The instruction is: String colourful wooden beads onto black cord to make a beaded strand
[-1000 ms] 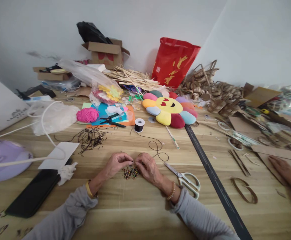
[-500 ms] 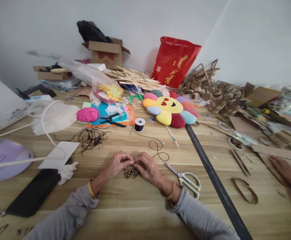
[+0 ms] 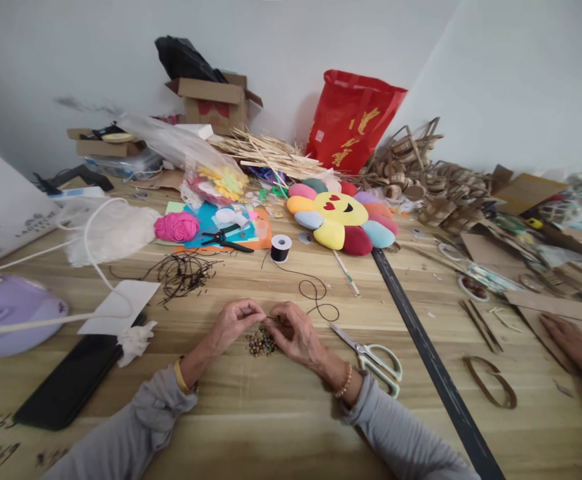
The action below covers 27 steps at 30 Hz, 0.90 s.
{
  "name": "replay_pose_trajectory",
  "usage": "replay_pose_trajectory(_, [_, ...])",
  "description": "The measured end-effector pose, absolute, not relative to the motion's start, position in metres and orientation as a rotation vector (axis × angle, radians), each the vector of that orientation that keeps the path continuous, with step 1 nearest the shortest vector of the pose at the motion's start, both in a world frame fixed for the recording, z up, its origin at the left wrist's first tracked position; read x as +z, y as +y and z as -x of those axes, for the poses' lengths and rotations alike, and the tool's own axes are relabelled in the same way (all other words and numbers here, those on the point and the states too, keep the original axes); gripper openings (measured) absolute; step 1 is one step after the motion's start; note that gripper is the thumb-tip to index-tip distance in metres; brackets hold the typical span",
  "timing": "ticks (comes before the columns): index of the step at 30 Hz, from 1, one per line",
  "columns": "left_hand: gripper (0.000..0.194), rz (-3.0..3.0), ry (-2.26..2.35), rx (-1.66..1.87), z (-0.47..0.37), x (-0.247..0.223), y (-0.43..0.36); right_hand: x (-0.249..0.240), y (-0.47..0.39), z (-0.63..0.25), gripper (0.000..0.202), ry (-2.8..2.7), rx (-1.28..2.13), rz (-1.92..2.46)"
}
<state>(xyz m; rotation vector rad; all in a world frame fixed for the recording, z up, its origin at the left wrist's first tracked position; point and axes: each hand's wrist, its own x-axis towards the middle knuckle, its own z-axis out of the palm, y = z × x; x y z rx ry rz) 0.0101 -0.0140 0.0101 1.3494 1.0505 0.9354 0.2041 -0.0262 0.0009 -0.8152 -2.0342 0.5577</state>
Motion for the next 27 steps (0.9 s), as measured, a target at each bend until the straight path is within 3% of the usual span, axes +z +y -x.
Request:
replay_pose_trajectory(4, [0.024, -1.408, 1.061, 0.923, -0.0106, 0.0125, -0.0156, 0.0038, -0.0272, -0.2049, 0.007, -1.998, 0.643, 0.818])
replay_pose_trajectory(21, [0.016, -1.539, 1.113, 0.952, -0.0133, 0.0103, -0.0189, 0.0067, -0.0241, -0.2085, 0.017, -1.995, 0.577, 0.917])
replay_pose_trajectory(27, [0.003, -2.009, 1.164, 0.917, -0.0134, 0.0042, -0.0206, 0.0047, -0.0240, -0.2094, 0.016, -1.923, 0.611, 1.002])
